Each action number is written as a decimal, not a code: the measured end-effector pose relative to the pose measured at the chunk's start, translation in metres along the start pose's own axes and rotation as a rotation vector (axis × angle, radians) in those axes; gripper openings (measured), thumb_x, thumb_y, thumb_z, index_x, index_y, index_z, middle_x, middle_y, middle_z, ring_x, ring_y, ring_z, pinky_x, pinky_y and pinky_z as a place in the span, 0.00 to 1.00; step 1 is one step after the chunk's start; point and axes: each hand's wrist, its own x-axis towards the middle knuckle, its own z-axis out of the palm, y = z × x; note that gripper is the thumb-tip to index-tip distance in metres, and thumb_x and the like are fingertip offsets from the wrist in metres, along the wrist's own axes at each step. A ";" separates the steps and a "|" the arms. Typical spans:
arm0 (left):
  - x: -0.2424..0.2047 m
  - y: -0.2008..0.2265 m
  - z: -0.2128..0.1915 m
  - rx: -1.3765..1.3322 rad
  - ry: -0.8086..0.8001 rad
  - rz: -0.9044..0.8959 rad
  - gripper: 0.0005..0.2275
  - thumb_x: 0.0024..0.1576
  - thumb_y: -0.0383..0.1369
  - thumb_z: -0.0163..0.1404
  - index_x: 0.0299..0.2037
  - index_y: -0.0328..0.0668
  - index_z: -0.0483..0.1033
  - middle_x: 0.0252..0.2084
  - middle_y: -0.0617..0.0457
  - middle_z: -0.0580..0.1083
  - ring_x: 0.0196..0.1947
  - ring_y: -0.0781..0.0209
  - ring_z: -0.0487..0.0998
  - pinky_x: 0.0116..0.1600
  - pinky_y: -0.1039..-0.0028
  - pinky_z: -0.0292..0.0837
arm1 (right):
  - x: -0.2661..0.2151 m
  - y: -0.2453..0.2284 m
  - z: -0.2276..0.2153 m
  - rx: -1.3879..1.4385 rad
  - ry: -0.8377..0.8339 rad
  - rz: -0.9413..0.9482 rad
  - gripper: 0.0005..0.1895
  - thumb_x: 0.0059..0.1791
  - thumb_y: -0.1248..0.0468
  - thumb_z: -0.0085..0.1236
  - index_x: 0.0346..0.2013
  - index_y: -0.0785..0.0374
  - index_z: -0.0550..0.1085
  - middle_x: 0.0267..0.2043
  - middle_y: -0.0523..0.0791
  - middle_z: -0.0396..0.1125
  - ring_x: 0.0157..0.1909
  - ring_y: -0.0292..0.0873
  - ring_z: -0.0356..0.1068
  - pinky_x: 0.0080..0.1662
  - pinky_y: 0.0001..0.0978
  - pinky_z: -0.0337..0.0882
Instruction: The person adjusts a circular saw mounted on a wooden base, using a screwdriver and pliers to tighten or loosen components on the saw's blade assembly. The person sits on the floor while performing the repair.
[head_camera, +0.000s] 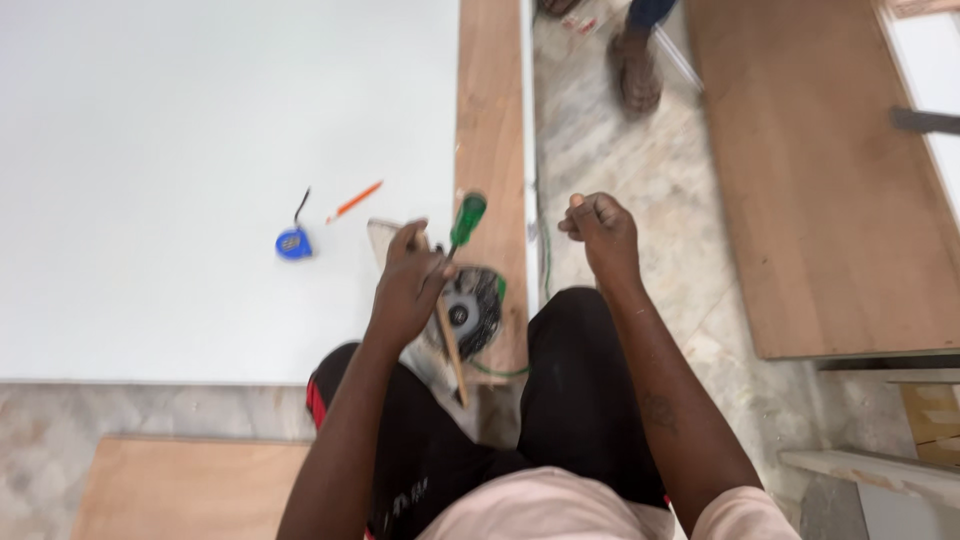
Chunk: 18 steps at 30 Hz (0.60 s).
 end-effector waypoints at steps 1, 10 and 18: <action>0.001 0.000 0.003 -0.010 0.029 0.026 0.13 0.64 0.39 0.49 0.40 0.38 0.81 0.40 0.46 0.79 0.72 0.39 0.60 0.67 0.52 0.61 | 0.005 -0.005 -0.003 0.021 0.005 -0.007 0.18 0.57 0.51 0.55 0.35 0.65 0.73 0.33 0.44 0.72 0.38 0.37 0.74 0.44 0.31 0.75; -0.002 0.006 0.006 -0.088 0.042 -0.138 0.14 0.61 0.42 0.51 0.40 0.38 0.82 0.49 0.43 0.77 0.73 0.43 0.59 0.62 0.53 0.65 | 0.002 -0.019 0.025 0.023 -0.134 -0.033 0.15 0.55 0.53 0.54 0.40 0.63 0.74 0.34 0.42 0.74 0.37 0.35 0.75 0.42 0.29 0.75; 0.000 0.002 0.012 -0.124 0.033 -0.204 0.15 0.63 0.43 0.49 0.39 0.39 0.82 0.44 0.46 0.79 0.76 0.44 0.54 0.67 0.52 0.59 | 0.024 -0.119 -0.001 -0.567 0.475 -0.752 0.25 0.52 0.59 0.72 0.50 0.69 0.66 0.44 0.53 0.60 0.45 0.50 0.63 0.47 0.45 0.66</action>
